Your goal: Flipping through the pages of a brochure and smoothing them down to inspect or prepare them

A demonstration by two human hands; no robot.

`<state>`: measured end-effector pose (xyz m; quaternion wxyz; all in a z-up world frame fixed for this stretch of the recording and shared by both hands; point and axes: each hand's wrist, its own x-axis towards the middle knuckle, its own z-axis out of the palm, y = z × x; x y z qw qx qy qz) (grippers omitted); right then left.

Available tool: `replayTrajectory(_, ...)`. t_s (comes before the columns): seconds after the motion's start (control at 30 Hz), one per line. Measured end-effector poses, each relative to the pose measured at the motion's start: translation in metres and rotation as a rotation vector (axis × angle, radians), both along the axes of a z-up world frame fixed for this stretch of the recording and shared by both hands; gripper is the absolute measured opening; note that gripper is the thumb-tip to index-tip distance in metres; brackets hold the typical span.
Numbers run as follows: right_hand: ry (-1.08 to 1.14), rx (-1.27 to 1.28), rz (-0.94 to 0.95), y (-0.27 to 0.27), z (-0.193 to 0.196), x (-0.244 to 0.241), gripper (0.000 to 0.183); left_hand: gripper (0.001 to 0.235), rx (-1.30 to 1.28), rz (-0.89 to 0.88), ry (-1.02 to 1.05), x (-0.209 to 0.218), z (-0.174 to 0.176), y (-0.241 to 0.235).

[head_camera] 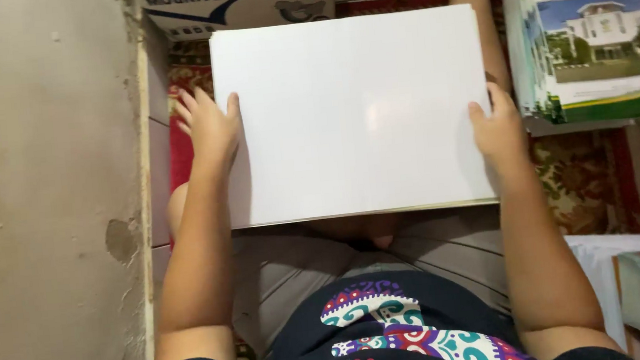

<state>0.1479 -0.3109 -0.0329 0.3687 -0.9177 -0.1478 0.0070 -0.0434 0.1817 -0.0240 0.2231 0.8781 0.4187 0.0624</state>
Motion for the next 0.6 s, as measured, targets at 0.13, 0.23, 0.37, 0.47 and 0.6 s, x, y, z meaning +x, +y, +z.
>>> replayTrajectory(0.13,0.160,0.161,-0.046,0.013,0.026,-0.014,0.049,0.045,-0.225,-0.050,-0.232,0.000,-0.053,0.025)
replayTrajectory(0.23,0.281,0.423,-0.072,0.009,0.023,-0.013,0.039,0.040,-0.269,0.038,-0.323,-0.002,-0.035,-0.002)
replayTrajectory(0.37,0.356,0.513,-0.100,0.009,0.020,-0.015,0.043,0.033,-0.220,-0.027,-0.386,-0.012,0.010,-0.025)
replayTrajectory(0.47,0.303,0.513,-0.026,0.014,0.040,-0.027,0.049,0.035,-0.283,-0.056,-0.455,-0.023,0.029,-0.025)
replayTrajectory(0.6,0.251,0.563,0.059,0.013,0.033,-0.022,0.045,0.034,-0.211,-0.017,-0.469,-0.021,0.005,0.009)
